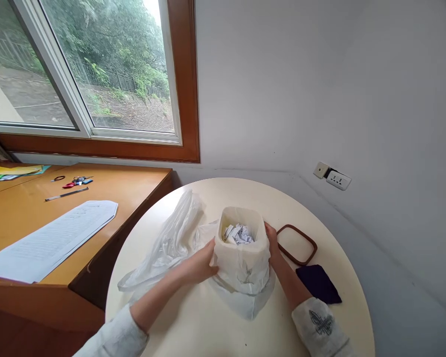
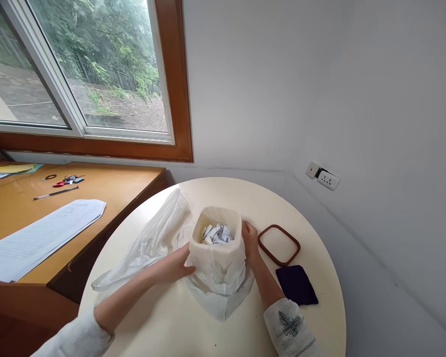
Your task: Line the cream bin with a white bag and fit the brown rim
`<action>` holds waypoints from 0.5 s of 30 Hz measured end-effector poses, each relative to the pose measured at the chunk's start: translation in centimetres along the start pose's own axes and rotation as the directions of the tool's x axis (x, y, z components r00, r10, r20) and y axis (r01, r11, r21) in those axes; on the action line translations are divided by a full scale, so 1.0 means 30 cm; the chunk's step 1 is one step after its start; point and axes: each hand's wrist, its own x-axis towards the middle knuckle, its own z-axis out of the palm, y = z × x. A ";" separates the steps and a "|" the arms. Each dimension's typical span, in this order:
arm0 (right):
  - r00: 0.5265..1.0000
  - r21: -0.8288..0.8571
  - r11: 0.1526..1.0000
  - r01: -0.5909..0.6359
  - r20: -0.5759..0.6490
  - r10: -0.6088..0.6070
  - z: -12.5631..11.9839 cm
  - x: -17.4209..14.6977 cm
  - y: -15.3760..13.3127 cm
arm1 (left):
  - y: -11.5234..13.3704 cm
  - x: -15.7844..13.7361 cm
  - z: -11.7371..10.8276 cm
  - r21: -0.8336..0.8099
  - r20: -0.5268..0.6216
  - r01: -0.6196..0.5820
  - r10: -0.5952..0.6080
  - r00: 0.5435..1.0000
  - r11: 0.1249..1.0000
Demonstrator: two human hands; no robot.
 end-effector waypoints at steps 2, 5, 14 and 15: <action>1.000 0.038 0.999 -0.016 0.017 0.015 -0.004 0.028 -0.012 | 0.039 -0.023 -0.037 -0.045 -0.096 0.047 -0.051 0.994 0.998; 0.998 0.120 0.992 -0.036 0.063 0.029 0.008 0.050 -0.040 | 0.101 -0.011 -0.071 -0.179 -0.263 0.073 -0.119 0.957 0.981; 0.996 0.012 0.997 0.074 0.051 -0.074 0.010 0.039 0.004 | 0.106 0.214 -0.103 -0.451 -0.315 -0.018 -0.140 0.939 0.892; 0.993 -0.017 0.995 0.097 0.063 -0.096 0.004 0.041 0.016 | 0.098 0.228 -0.105 -0.429 -0.309 -0.023 -0.123 0.943 0.903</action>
